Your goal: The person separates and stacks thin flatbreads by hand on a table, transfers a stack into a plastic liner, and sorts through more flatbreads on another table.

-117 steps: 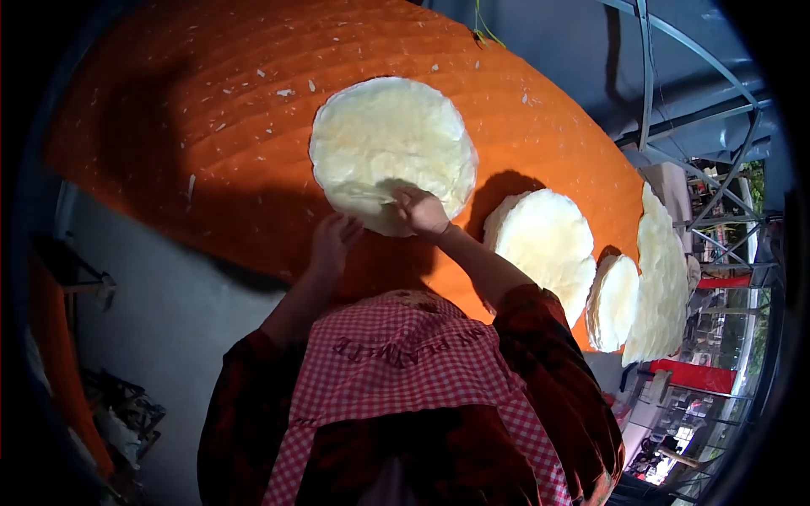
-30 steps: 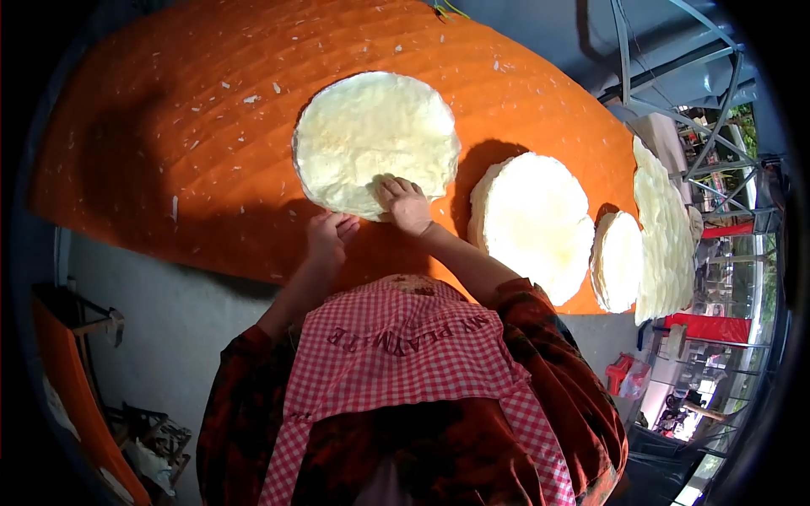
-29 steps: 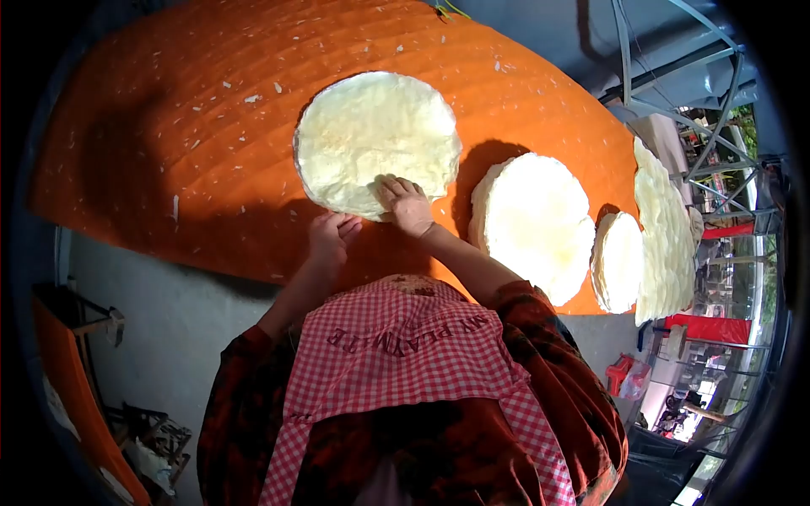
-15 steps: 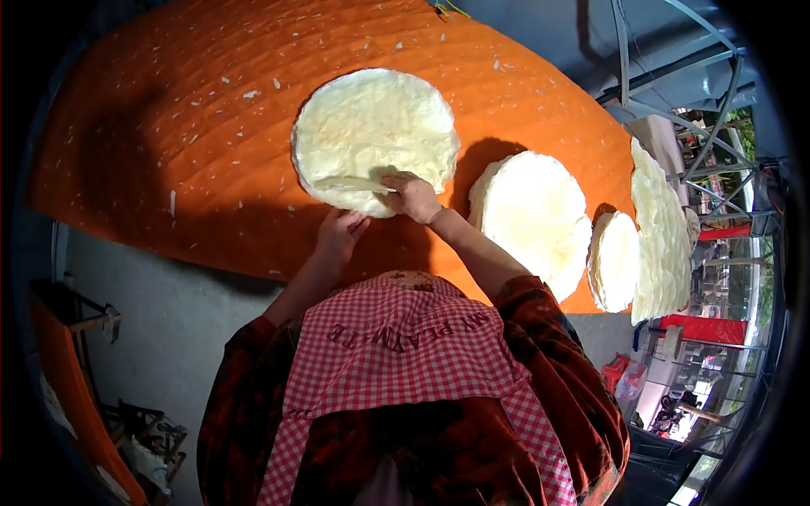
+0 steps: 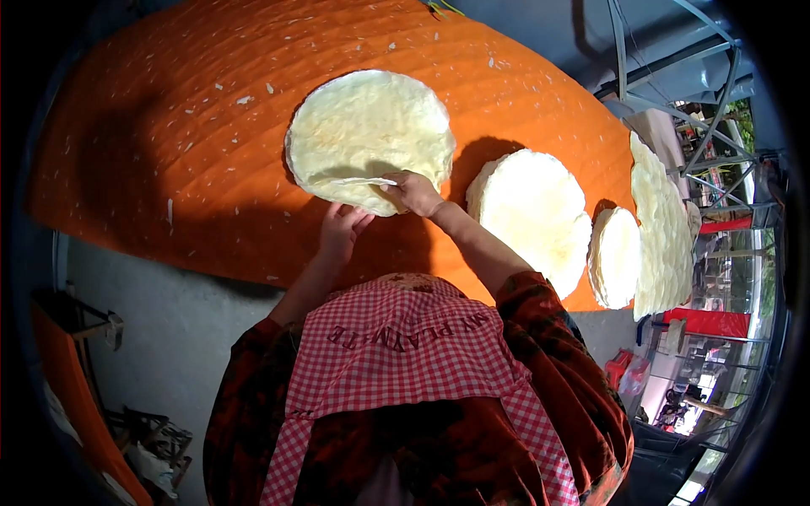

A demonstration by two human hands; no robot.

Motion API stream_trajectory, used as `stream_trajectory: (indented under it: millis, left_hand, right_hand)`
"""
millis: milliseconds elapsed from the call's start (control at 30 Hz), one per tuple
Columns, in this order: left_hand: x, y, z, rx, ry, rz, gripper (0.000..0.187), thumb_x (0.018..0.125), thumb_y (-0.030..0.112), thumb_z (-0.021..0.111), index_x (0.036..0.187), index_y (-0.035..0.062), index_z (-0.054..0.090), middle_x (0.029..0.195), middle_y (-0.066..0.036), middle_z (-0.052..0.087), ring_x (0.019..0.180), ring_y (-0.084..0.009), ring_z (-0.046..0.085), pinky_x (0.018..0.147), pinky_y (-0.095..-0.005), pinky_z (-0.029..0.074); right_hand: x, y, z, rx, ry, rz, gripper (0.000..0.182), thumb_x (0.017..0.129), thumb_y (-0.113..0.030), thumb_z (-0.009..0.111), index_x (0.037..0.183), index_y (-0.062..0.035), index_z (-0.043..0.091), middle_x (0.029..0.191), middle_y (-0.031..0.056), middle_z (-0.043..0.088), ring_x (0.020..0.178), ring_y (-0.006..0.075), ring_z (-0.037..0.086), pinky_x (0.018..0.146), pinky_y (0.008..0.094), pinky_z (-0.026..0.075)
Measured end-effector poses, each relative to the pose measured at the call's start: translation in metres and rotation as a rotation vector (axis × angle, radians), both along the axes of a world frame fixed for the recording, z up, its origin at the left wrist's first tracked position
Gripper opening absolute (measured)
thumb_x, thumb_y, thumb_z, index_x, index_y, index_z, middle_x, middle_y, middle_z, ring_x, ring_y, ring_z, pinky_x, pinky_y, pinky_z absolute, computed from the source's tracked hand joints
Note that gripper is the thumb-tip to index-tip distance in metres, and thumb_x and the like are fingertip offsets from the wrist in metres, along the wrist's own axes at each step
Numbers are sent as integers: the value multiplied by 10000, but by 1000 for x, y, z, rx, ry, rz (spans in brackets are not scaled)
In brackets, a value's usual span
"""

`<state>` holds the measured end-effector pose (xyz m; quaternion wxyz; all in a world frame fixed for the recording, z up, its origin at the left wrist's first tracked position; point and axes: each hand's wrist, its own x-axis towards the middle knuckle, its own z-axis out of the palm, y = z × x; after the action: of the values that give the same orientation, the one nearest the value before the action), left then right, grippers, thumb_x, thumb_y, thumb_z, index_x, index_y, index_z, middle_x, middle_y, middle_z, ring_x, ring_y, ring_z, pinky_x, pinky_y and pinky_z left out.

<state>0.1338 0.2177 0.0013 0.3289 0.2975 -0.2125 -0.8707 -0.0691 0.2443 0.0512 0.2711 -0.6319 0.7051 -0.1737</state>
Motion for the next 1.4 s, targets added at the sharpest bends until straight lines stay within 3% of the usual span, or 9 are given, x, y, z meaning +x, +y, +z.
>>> stream_trajectory:
  millis: [300,567,800,833,933,1133,1200,1267,1400]
  left_hand:
    - [-18,0,-7,-47,-198,215,471,791,-45,515,1244,39,422,1085,-98,573,908,-207,615,740,-316,559]
    - [-22,-2,-10,-2,-267,136,441,801,48,545,1236,57,473,1109,-95,601,925,-212,635,695,-315,553]
    - [-31,-16,-47,-56,-348,149,355,847,90,573,1190,11,525,1085,-106,606,916,-245,631,704,-365,562]
    - [-29,-17,-49,-122,-483,134,329,845,85,579,1162,6,545,1061,-107,611,907,-255,630,689,-392,565]
    - [-27,-20,-47,179,-380,135,371,806,49,637,1161,34,532,1069,-111,595,894,-255,623,644,-373,564]
    - [-31,-21,-34,210,-526,137,410,850,55,626,1222,37,454,1134,-106,543,968,-236,599,616,-340,574]
    - [-29,-22,-27,244,-539,120,420,858,48,621,1235,29,437,1155,-110,531,969,-226,596,597,-330,568]
    - [-22,-19,-36,191,-513,75,407,845,44,614,1221,41,459,1140,-101,544,964,-227,599,641,-350,576]
    - [-4,-3,-37,98,-491,19,379,857,74,579,1223,62,483,1121,-102,567,973,-255,600,745,-395,579]
  right_hand:
    - [8,12,-18,-368,147,134,386,880,-249,603,1237,-103,586,1201,123,611,1127,319,560,967,358,447]
    - [17,29,-25,-334,311,195,731,799,-382,623,1395,-39,375,1335,201,495,1273,367,433,1044,452,357]
    - [22,16,-41,-313,454,136,552,750,-242,639,1256,-47,538,1255,152,566,1207,304,510,974,422,429]
    - [10,4,-32,-43,350,130,471,756,-244,632,1193,-73,592,1162,145,617,1106,308,576,903,400,472]
    - [-69,-84,0,-244,427,46,156,773,-213,594,829,-92,674,766,150,648,733,328,632,632,445,491]
    - [-193,-214,275,-439,678,-184,259,752,-329,634,903,-135,716,866,185,672,845,357,649,766,449,518]
    - [-208,-227,315,-713,823,-128,245,743,-241,658,750,3,678,725,243,635,665,344,654,607,443,506]
    - [-186,-212,347,-709,857,-113,224,747,-230,614,738,-15,678,766,263,629,754,411,628,644,474,511]
    - [-94,-132,309,-645,1061,26,224,719,-105,605,913,-146,709,729,146,646,696,325,646,625,450,513]
